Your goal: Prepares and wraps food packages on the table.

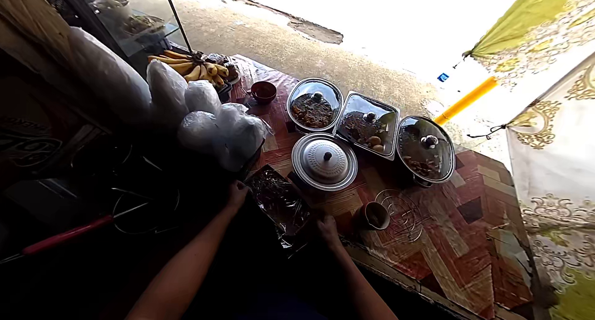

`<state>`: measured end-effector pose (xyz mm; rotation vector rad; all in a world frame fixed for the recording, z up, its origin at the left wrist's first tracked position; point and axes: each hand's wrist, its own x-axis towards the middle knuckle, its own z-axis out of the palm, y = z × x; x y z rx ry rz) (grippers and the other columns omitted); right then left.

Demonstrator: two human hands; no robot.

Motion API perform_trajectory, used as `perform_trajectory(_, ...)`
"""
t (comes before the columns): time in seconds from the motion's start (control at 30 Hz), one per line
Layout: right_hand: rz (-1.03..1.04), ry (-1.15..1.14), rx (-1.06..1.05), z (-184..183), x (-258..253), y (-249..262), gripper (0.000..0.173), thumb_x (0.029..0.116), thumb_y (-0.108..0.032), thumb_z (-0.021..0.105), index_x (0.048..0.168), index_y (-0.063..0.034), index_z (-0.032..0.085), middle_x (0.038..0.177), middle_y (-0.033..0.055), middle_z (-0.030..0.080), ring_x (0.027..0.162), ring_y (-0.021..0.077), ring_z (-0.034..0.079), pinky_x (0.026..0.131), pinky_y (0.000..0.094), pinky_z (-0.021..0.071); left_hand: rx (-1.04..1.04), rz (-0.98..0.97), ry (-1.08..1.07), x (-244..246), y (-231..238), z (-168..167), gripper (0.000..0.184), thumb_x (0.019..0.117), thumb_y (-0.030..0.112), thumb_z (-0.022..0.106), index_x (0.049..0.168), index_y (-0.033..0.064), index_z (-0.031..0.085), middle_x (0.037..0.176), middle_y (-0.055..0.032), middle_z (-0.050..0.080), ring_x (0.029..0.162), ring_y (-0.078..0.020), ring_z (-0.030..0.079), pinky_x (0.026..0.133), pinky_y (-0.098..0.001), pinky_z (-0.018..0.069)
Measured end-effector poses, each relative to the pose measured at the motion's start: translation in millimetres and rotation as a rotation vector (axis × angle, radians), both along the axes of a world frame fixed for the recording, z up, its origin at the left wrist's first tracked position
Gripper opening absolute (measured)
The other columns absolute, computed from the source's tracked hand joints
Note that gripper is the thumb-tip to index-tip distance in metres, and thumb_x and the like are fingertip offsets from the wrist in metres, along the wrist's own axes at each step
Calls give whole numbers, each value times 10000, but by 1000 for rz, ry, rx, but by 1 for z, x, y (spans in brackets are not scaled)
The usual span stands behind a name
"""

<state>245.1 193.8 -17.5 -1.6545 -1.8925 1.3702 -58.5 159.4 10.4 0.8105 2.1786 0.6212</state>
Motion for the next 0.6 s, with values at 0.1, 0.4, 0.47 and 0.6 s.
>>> perform_trajectory(0.1, -70, 74, -33, -1, -3, 7, 267, 1029, -159, 572, 1189, 23, 685, 1045, 149, 719, 958, 192, 678, 922, 404, 524, 37, 22, -14, -2, -1, -2, 280, 1052, 160, 543, 1200, -62, 627, 1129, -230, 669, 969, -303, 687, 911, -461, 546)
perform_trajectory(0.4, -173, 322, -50, -1, -6, 19, 211, 995, -40, 584, 1142, 91, 661, 998, 119, 696, 856, 53, 621, 807, 240, 512, 67, -458, 400, 35, 19, 29, 386, 1076, 127, 431, 1424, 30, 565, 1363, -238, 605, 1157, -412, 652, 984, -546, 505)
perform_trajectory(0.47, -204, 332, -73, 0, -5, 14, 272, 1016, -54, 549, 1233, 90, 626, 1025, 128, 687, 848, 71, 621, 787, 253, 519, -109, -514, 394, 38, 51, 38, 396, 1090, 150, 415, 1448, 24, 530, 1395, -246, 569, 1230, -408, 608, 1039, -540, 468)
perform_trajectory(0.6, -209, 333, -105, -5, 7, 2, 384, 1000, -80, 556, 1342, 94, 541, 1061, 158, 684, 879, 128, 647, 814, 305, 541, -305, -545, 406, 43, 84, 42, 325, 1058, 128, 484, 1312, -44, 592, 1348, -254, 607, 1290, -403, 572, 1067, -560, 438)
